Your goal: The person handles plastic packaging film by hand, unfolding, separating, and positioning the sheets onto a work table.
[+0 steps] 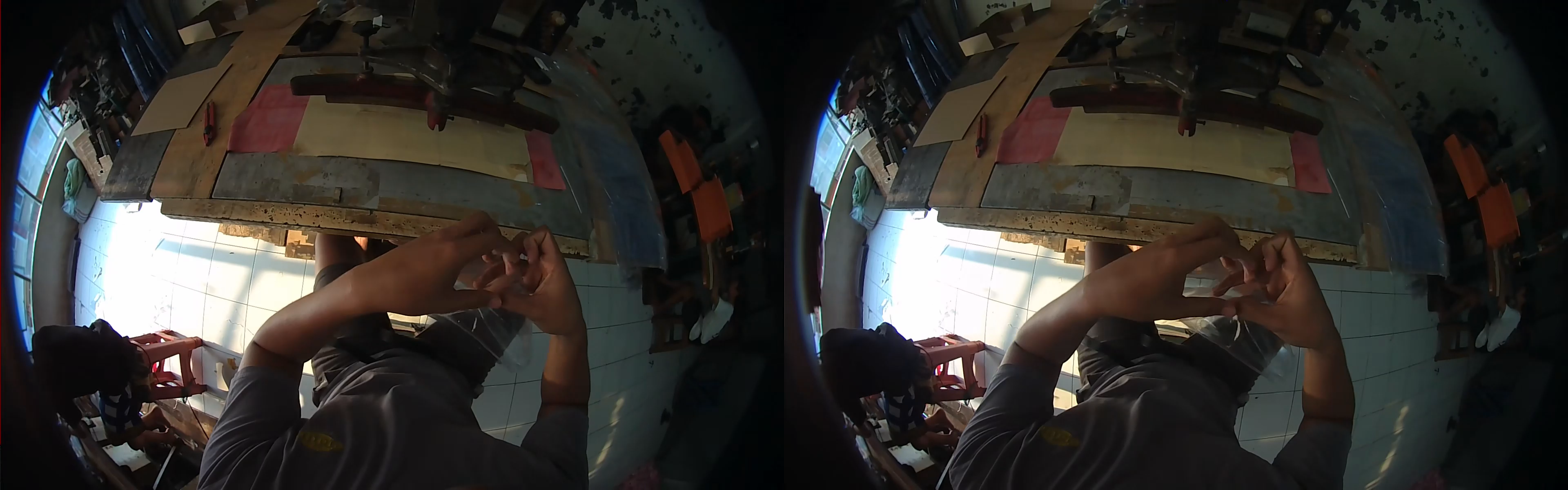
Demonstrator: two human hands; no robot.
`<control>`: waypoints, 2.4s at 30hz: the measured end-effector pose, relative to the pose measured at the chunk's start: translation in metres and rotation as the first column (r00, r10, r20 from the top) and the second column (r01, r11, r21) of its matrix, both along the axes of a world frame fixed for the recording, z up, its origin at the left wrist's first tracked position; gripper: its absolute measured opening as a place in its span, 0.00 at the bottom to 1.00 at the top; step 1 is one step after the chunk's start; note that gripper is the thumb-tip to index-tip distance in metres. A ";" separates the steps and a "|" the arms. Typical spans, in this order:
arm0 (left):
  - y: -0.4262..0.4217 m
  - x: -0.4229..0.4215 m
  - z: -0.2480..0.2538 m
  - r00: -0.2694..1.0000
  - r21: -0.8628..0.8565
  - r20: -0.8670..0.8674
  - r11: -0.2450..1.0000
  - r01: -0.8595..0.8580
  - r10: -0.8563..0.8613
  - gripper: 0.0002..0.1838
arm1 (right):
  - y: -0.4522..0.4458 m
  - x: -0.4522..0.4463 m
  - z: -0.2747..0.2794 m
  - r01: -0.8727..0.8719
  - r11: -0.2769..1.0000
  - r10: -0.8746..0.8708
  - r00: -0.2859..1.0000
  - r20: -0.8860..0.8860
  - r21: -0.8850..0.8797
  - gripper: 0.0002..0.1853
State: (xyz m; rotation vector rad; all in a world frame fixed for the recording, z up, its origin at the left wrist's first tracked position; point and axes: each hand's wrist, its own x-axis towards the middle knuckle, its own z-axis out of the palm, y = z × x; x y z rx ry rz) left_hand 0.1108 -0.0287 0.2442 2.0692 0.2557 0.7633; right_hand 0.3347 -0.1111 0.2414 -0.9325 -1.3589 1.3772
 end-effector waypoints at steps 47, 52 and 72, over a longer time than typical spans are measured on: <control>0.028 -0.103 0.016 0.800 -0.105 -0.306 0.817 -0.566 0.515 0.14 | -0.034 -0.013 -0.132 0.044 0.515 -0.768 0.467 0.438 0.856 0.08; 0.027 -0.121 0.006 0.773 -0.049 -0.483 0.869 -0.492 0.411 0.17 | -0.061 0.014 -0.082 -0.065 0.526 -0.749 0.437 0.498 0.848 0.08; 0.003 -0.086 -0.074 0.966 -0.797 0.253 0.577 0.177 0.054 0.09 | -0.089 0.049 -0.058 0.024 0.612 -0.726 0.414 0.549 0.791 0.06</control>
